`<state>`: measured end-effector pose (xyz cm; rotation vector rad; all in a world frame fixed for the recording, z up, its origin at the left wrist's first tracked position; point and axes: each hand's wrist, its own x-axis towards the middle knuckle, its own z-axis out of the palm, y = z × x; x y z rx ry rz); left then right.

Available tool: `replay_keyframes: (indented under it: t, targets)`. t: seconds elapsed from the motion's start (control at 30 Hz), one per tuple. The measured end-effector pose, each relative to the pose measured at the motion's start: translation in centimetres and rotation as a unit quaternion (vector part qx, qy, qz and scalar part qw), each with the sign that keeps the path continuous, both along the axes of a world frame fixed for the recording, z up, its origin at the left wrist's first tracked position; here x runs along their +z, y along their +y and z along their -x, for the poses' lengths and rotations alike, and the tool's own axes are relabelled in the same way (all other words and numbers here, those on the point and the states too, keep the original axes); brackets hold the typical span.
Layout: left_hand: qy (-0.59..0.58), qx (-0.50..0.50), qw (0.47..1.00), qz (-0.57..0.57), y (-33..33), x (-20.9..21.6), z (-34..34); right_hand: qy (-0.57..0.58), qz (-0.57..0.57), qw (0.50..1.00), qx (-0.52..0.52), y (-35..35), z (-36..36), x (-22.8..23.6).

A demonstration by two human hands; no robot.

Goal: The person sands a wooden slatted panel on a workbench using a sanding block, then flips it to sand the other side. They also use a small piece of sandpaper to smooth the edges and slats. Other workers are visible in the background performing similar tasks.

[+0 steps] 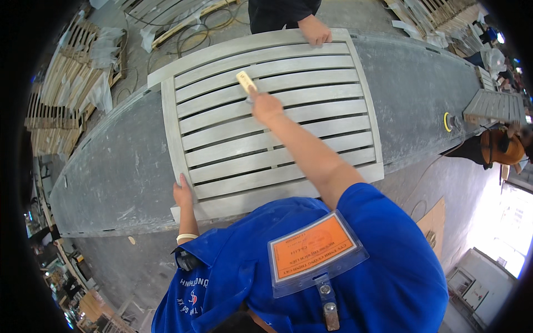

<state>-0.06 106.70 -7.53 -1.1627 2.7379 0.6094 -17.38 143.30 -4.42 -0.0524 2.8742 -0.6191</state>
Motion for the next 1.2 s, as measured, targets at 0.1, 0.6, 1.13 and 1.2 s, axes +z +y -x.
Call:
replay_keyframes:
  t: [0.1, 0.6, 1.13, 1.2]
  targets:
    - [-0.001, -0.009, 1.000, 0.007, 0.1, 0.3, 0.0, 0.018, -0.025, 0.997, -0.073, 6.2, -1.4, 0.7]
    - [0.051, 0.000, 0.999, -0.011, -1.3, -0.1, -0.5, 0.033, 0.057, 0.986, -0.154, 6.0, 4.9, 3.3]
    - [-0.152, -0.100, 0.943, -0.279, -8.4, -2.3, 1.1, -0.095, 0.113, 0.989, -0.018, 8.9, -14.0, 6.4]
    - [-0.144, -0.107, 0.932, -0.316, -7.7, -1.5, 1.7, -0.058, 0.111, 0.988, -0.093, 12.0, -17.6, 6.6]
